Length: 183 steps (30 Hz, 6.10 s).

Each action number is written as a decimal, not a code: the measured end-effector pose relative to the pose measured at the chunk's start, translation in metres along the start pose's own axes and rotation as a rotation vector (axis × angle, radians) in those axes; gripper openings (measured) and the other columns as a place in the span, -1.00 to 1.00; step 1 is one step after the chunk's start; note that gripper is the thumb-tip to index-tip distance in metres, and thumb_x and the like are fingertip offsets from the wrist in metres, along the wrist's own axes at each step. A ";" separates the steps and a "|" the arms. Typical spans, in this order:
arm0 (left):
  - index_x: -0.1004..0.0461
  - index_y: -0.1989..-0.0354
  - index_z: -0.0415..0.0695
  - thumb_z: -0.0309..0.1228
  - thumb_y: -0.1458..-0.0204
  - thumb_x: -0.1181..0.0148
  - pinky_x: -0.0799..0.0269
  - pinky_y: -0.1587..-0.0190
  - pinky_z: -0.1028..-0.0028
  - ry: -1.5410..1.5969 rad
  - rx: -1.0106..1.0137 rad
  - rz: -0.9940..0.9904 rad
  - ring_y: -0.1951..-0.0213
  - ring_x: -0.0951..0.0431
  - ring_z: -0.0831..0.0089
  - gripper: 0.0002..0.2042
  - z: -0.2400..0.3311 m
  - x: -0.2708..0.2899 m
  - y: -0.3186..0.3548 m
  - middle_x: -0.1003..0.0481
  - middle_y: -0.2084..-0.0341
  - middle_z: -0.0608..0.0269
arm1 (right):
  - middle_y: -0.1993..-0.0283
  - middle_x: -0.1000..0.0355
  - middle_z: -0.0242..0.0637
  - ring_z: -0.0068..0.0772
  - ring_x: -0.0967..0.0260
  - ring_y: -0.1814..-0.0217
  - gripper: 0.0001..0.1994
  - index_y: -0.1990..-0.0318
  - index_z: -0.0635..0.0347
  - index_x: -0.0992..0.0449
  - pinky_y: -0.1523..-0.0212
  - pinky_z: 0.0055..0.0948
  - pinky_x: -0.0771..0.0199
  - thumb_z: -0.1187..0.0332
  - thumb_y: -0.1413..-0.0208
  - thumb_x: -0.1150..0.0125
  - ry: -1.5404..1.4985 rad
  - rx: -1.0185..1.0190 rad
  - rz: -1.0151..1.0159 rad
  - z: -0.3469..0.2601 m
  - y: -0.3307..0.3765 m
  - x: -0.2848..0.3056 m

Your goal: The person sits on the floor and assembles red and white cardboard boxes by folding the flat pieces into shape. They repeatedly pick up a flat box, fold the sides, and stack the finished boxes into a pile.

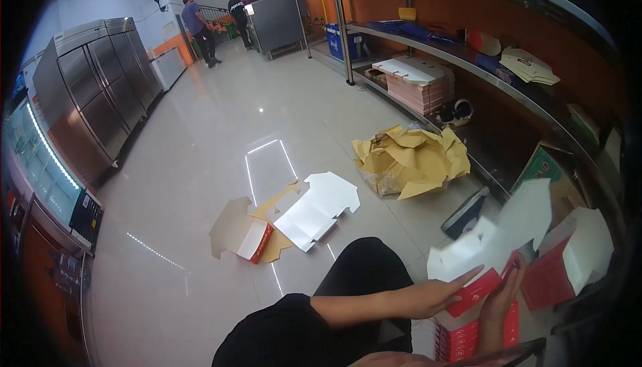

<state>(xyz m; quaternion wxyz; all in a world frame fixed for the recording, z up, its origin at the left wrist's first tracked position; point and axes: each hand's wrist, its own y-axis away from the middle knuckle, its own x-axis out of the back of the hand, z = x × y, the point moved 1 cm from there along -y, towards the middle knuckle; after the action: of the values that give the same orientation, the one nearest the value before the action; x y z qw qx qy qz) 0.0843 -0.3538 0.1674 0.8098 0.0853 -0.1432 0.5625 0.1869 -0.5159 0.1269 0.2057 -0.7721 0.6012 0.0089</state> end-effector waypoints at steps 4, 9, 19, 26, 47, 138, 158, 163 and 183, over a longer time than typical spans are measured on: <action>0.41 -0.27 0.02 -0.43 -0.17 0.32 -0.20 -0.04 0.29 0.216 -0.083 0.057 0.01 -0.33 0.07 -0.45 -0.021 -0.018 -0.004 -0.18 -0.04 -0.18 | -0.04 -0.08 -0.22 -0.36 -0.01 -0.14 -0.71 -0.01 0.17 -0.16 -0.16 -0.36 0.05 0.31 -0.16 0.23 0.130 0.044 -0.046 -0.003 -0.001 0.012; 0.34 -0.26 0.02 -0.41 -0.17 0.31 -0.23 -0.01 0.31 0.314 -0.064 0.148 0.03 -0.34 0.08 -0.48 -0.032 -0.028 -0.008 -0.21 -0.01 -0.18 | 0.01 -0.09 -0.21 -0.30 -0.02 -0.10 -0.76 0.09 0.23 -0.29 -0.15 -0.32 0.05 0.42 -0.09 0.19 0.532 0.237 -0.088 -0.013 0.002 0.008; 0.36 -0.26 0.01 -0.40 -0.15 0.25 -0.31 0.15 0.30 0.174 -0.065 0.129 0.26 -0.45 0.03 -0.44 -0.025 -0.021 -0.005 -0.38 0.27 -0.20 | -0.03 -0.10 -0.13 -0.14 -0.03 -0.11 -0.64 0.13 0.26 -0.38 -0.10 -0.27 -0.01 0.45 0.19 0.01 0.898 0.296 -0.186 -0.039 0.010 -0.012; 0.38 -0.26 0.01 -0.39 -0.12 0.18 -0.31 0.33 0.28 -0.063 0.092 0.038 0.38 -0.43 0.06 -0.39 -0.006 -0.002 -0.002 -0.41 0.52 -0.14 | -0.05 -0.11 -0.07 -0.01 -0.05 -0.10 -0.74 0.27 0.23 -0.35 -0.11 -0.23 -0.03 0.48 0.23 -0.06 1.139 0.307 -0.314 -0.050 0.018 -0.024; -0.34 0.01 0.09 -0.39 0.31 -0.22 -0.10 0.02 0.23 -0.861 -0.625 0.736 0.00 -0.24 0.34 -0.47 -0.043 -0.003 -0.010 -0.27 0.05 0.32 | 0.10 -0.09 -0.15 -0.25 -0.02 -0.02 -0.73 0.20 0.23 -0.20 -0.10 -0.32 0.03 0.50 0.11 -0.03 0.684 0.040 -0.127 -0.018 0.018 0.002; -0.05 -0.09 -0.11 -0.47 -0.07 0.05 -0.39 0.04 0.24 1.196 -0.088 0.393 0.03 -0.38 0.32 -0.60 -0.052 0.033 -0.012 -0.28 0.03 0.19 | 0.17 -0.28 -0.12 -0.10 -0.26 0.01 -0.74 0.20 0.19 -0.30 0.02 -0.19 -0.31 0.37 0.06 -0.16 0.436 0.515 -0.414 -0.003 0.009 -0.034; 0.00 -0.11 -0.09 -0.51 -0.04 0.02 -0.44 0.11 0.32 1.098 -0.143 0.506 -0.01 -0.33 0.38 -0.54 -0.045 0.017 -0.012 -0.24 0.01 0.18 | 0.14 -0.21 -0.14 -0.15 -0.22 0.02 -0.69 0.23 0.14 -0.29 -0.01 -0.15 -0.23 0.22 0.10 -0.17 0.386 0.509 -0.333 0.008 0.011 -0.029; -0.03 -0.07 -0.13 -0.58 0.02 -0.04 -0.51 0.22 0.36 0.887 -0.232 0.750 0.04 -0.36 0.35 -0.53 -0.051 0.013 -0.012 -0.24 0.04 0.13 | 0.11 -0.23 -0.24 -0.02 -0.13 -0.11 -0.50 0.22 0.01 -0.40 -0.05 -0.13 -0.21 0.49 0.51 -0.33 0.649 0.521 -0.509 -0.009 0.018 -0.045; -0.22 -0.01 -0.19 -0.41 -0.13 0.13 -0.38 0.08 0.38 1.182 -0.244 0.620 0.08 -0.39 0.41 -0.72 -0.067 -0.020 -0.018 -0.36 0.11 0.20 | 0.09 -0.21 -0.21 -0.04 -0.13 -0.09 -0.56 0.25 0.14 -0.51 -0.09 -0.17 -0.17 0.36 0.47 -0.38 0.843 0.458 -0.363 -0.006 0.014 -0.040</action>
<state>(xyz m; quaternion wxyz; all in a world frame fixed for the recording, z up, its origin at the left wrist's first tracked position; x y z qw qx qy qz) 0.1042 -0.3579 0.0984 0.5572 -0.3737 0.2431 0.7006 0.1612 -0.4837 0.1382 0.1075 -0.7356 0.4747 -0.4712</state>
